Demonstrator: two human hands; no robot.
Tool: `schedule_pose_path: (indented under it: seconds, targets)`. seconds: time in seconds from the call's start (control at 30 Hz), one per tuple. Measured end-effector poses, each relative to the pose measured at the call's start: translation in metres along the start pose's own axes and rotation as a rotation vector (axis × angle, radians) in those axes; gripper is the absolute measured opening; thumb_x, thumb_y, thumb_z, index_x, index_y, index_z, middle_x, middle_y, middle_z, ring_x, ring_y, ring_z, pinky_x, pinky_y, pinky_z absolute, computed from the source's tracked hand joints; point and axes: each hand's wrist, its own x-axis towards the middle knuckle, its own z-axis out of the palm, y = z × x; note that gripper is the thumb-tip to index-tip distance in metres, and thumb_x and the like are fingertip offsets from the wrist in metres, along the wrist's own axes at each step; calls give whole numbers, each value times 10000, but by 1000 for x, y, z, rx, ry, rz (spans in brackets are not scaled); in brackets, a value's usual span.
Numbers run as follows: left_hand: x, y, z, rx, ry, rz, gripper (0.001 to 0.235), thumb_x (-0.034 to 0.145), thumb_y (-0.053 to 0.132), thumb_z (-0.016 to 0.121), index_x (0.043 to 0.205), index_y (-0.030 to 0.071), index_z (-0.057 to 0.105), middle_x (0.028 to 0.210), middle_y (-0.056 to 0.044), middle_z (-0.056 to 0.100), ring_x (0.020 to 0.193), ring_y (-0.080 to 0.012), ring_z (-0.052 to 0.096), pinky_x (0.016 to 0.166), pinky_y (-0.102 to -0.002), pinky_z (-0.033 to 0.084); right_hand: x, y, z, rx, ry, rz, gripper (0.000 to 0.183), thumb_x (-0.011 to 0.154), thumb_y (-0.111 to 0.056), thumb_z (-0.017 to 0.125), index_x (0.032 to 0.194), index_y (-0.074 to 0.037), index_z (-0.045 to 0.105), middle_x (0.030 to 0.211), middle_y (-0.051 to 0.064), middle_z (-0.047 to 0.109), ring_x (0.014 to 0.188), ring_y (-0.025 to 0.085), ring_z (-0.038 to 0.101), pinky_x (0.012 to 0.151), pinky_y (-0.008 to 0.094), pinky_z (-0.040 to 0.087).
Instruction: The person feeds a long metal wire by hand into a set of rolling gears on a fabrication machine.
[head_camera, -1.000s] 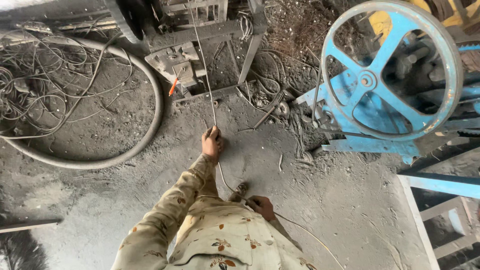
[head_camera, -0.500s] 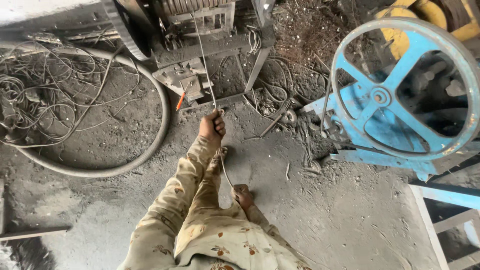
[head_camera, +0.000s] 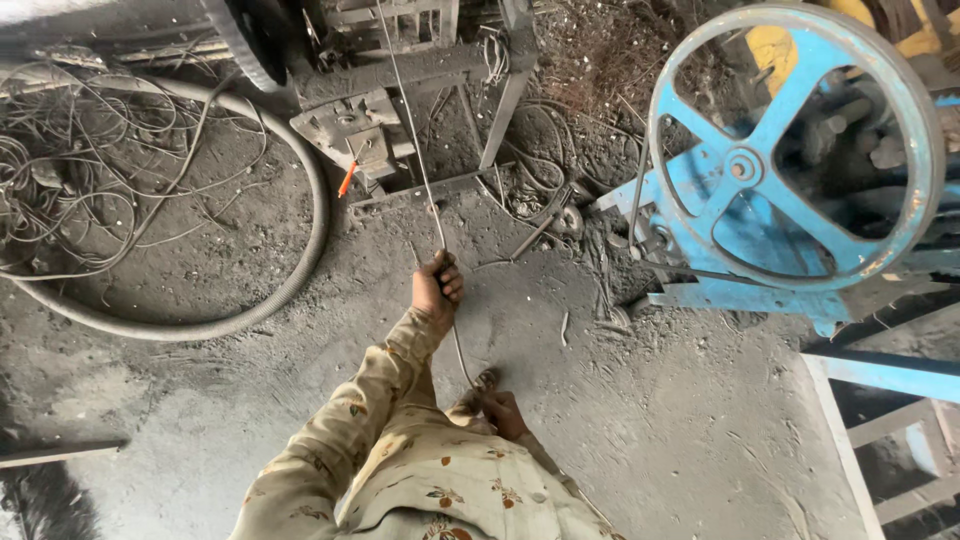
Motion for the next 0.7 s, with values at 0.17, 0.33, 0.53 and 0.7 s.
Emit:
schedule_pose_path:
  seconds: [0.17, 0.33, 0.53, 0.7]
  targets:
    - [-21, -23, -18, -3, -32, -63, 273, 1044, 365, 502, 904, 135, 550, 594, 67, 374, 486, -84, 318, 482, -267, 279, -29, 1, -13, -178, 2, 24, 436, 941, -368, 694, 660, -50, 594, 566, -19, 494, 524, 105, 401, 498, 328, 315]
    - [-40, -34, -32, 1, -52, -141, 274, 1034, 364, 526, 863, 150, 532, 566, 56, 367, 461, -106, 315, 452, -280, 264, -30, -9, -16, -266, 37, 37, 417, 904, -407, 712, 712, -39, 671, 587, 24, 565, 540, 131, 481, 529, 346, 380]
    - [17, 29, -20, 187, -58, 60, 232, 1033, 320, 520, 876, 149, 528, 610, 71, 410, 487, -91, 337, 450, -275, 267, -6, -29, 11, -512, 202, -10, 436, 859, -454, 734, 775, -27, 762, 613, 75, 651, 560, 162, 576, 566, 368, 457]
    - [63, 57, -19, 267, -5, 186, 320, 1043, 353, 546, 825, 119, 537, 546, 57, 364, 422, -82, 290, 389, -271, 217, 20, -52, 21, -758, 374, 51, 469, 818, -543, 700, 845, -90, 821, 705, 79, 745, 622, 205, 687, 628, 367, 523]
